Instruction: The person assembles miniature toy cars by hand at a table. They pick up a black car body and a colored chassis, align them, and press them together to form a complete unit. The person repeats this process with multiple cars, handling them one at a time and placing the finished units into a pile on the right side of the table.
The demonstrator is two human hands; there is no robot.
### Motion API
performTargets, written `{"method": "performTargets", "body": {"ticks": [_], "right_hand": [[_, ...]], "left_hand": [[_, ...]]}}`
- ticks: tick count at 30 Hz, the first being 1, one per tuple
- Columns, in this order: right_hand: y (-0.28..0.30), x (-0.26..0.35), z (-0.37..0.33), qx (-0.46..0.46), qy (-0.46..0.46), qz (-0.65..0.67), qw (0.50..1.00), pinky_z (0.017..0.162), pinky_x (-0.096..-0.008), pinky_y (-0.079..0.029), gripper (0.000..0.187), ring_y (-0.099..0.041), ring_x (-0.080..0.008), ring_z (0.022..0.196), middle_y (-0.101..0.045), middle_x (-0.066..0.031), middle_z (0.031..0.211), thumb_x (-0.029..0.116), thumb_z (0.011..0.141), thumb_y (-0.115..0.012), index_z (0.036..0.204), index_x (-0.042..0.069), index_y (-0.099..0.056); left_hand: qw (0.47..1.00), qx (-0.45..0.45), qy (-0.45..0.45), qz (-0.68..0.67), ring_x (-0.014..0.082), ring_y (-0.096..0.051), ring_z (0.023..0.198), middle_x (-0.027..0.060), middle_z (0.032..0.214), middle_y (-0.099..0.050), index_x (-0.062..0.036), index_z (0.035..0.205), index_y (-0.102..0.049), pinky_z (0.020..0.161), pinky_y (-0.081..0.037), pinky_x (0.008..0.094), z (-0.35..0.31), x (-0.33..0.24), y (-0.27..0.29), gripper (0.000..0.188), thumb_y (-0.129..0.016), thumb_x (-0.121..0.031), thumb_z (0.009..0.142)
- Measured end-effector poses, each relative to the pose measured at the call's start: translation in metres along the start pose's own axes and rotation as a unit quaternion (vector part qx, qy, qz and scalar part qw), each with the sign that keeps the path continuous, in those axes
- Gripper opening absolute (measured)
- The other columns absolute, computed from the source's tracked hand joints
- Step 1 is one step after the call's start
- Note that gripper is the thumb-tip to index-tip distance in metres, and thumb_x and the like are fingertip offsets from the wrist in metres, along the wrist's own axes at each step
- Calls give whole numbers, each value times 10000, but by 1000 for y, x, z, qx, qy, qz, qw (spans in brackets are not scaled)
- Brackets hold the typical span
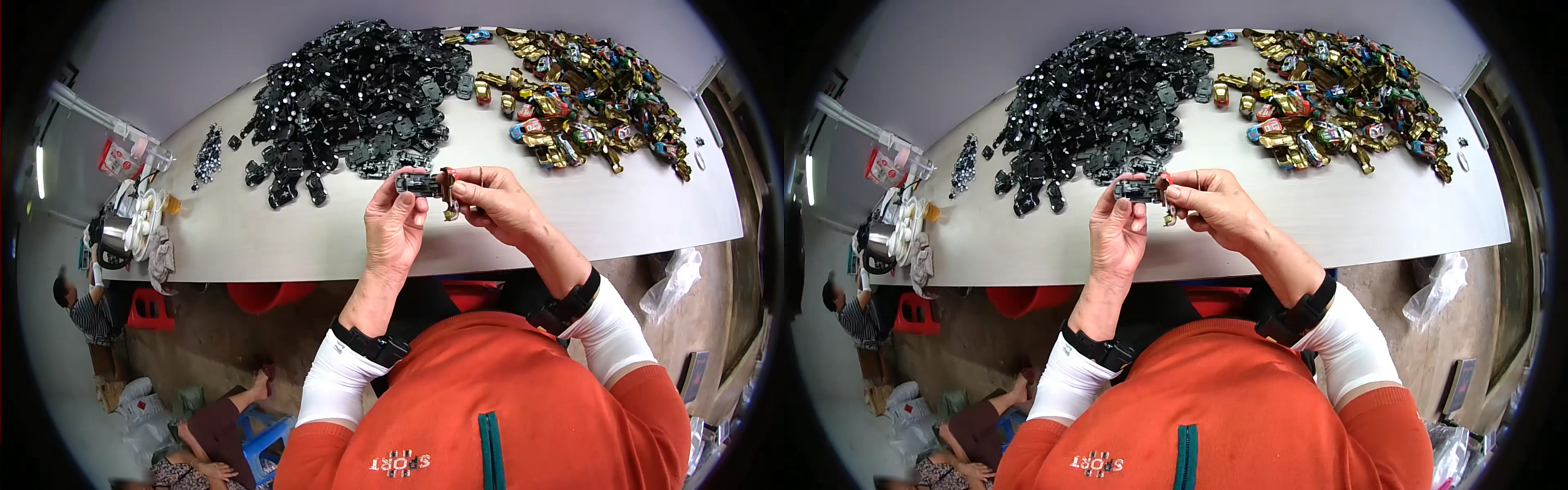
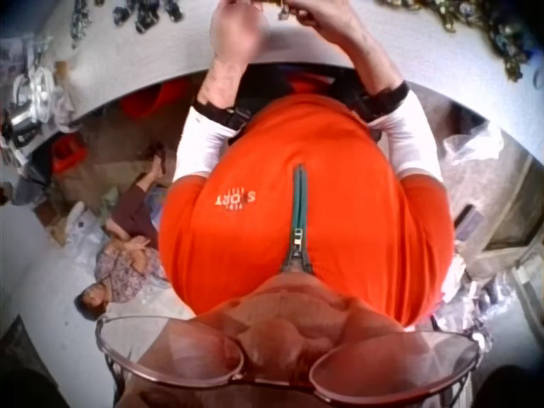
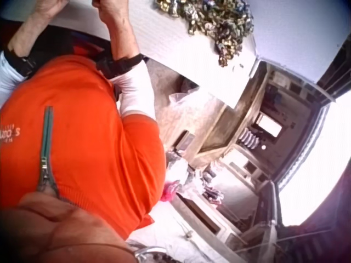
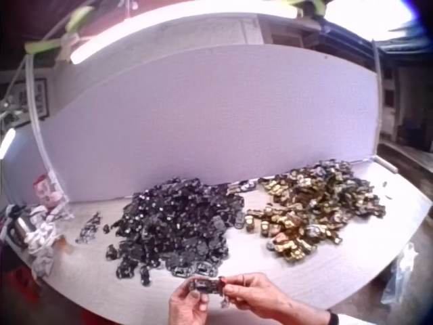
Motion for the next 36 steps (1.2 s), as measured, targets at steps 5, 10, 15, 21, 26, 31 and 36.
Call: {"method": "performTargets", "body": {"ticks": [5,10,15,21,26,31,36], "right_hand": [[9,34,-19,-57,135,-132,980,420,-156,-316,265,-512,-42,597,-603,-17,790,163,890,-605,1105,9,-608],[0,55,-24,-77,224,-257,937,603,-234,-486,191,-588,-103,674,-586,-71,831,3,836,-590,1015,-54,-619],[-3,51,-24,-61,271,-288,917,597,-243,-484,187,-578,-112,658,-556,-76,816,-37,806,-600,991,-61,-618],[-7,51,-26,-57,295,-333,894,565,-255,-482,171,-574,-120,647,-555,-82,772,-34,789,-630,959,-49,-616],[-15,55,-33,-53,353,-404,842,545,-285,-479,208,-588,-170,624,-560,-101,751,-5,755,-673,954,-27,-621],[-27,56,-38,-39,364,-454,813,545,-308,-490,262,-607,-224,629,-590,-118,768,13,732,-691,984,-3,-622],[-35,61,-43,-39,382,-428,818,559,-310,-508,349,-625,-223,653,-602,-118,759,11,716,-716,1051,30,-621]], "left_hand": [[998,17,-14,65,144,-606,759,112,1040,-623,-5,1125,-565,509,-464,215,2,-7,-4,329,-647,-165,850],[993,38,-11,114,148,-609,792,112,1026,-621,3,1123,-562,584,-500,242,3,-4,-12,337,-653,-170,848],[989,47,-16,138,165,-614,822,119,1026,-617,19,1127,-549,657,-537,265,3,-2,-18,360,-646,-192,851],[987,48,-9,152,160,-616,815,115,1010,-618,25,1117,-565,643,-541,270,1,0,-20,346,-665,-151,837],[984,61,-9,165,146,-604,781,105,976,-629,37,1091,-582,619,-533,264,2,1,-27,333,-683,-129,821],[982,84,-6,170,137,-597,777,90,959,-627,46,1088,-581,615,-524,255,3,2,-32,336,-695,-97,806],[977,97,-32,185,134,-599,786,78,925,-611,56,1091,-572,627,-521,248,-4,-3,-41,365,-714,-74,780]]}}
Point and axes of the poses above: each hand's wrist, its own z-axis towards the middle knuckle, its own y-axis out of the back of the hand, x = y × z, the point moved 7 cm from there along z, towards the middle knuckle
